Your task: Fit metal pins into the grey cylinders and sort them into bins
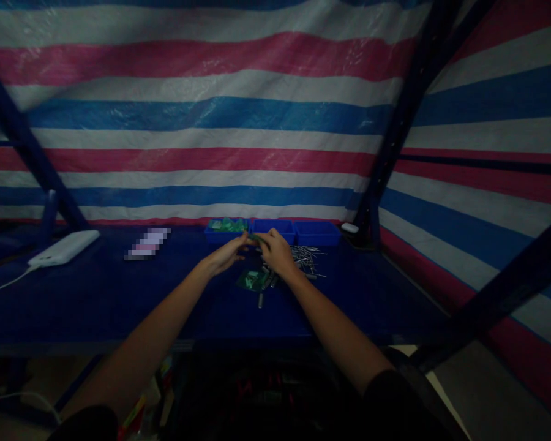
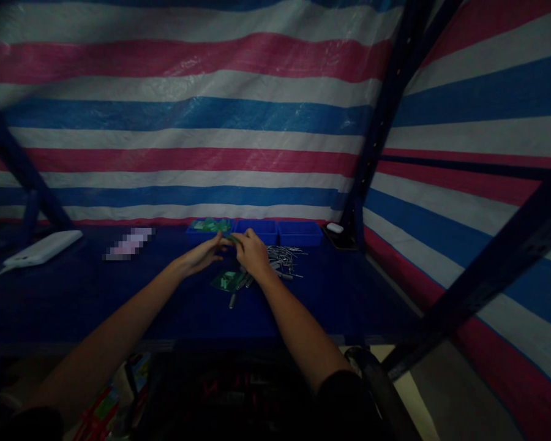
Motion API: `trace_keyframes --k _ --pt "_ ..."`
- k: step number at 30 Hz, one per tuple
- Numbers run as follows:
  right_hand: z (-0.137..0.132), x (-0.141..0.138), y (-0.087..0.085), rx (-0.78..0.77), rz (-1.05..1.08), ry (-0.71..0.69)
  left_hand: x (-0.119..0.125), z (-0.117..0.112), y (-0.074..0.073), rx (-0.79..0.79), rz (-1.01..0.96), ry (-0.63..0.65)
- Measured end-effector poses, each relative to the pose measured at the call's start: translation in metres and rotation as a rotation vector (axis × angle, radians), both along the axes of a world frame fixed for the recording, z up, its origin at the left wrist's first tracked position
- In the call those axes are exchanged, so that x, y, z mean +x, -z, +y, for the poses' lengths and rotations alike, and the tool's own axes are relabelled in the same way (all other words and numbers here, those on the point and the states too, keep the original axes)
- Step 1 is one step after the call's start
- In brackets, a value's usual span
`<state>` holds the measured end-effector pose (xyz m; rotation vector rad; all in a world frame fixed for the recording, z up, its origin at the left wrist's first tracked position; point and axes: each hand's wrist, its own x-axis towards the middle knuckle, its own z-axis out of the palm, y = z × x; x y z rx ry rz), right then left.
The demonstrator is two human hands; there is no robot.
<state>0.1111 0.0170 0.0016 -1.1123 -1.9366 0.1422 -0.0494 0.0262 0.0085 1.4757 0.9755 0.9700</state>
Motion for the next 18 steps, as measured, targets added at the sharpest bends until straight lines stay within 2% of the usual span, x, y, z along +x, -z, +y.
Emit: trace_keyframes --k 3,6,9,12,14,16,18 --pt "-0.006 -0.001 -0.001 0.064 -0.19 -0.03 0.0 0.002 -0.001 -0.2 -0.084 -0.103" --pt "-0.012 -0.005 -0.003 0.087 -0.311 -0.054 0.003 0.004 -0.001 -0.238 -0.107 -0.182" --pt "-0.019 -0.011 -0.004 0.113 -0.304 -0.068 -0.005 0.013 -0.009 -0.072 0.031 -0.355" --pt "-0.023 -0.017 -0.004 0.135 -0.21 -0.074 -0.03 0.031 -0.025 0.204 0.269 -0.678" --pt "-0.022 -0.018 -0.004 0.12 -0.136 -0.055 -0.053 0.048 -0.037 0.245 0.442 -0.893" --pt "-0.02 -0.017 -0.004 0.084 -0.076 -0.024 -0.072 0.064 -0.048 0.291 0.681 -0.997" --pt "-0.017 -0.015 -0.004 0.049 -0.033 0.003 -0.082 0.077 -0.054 0.33 0.854 -1.004"
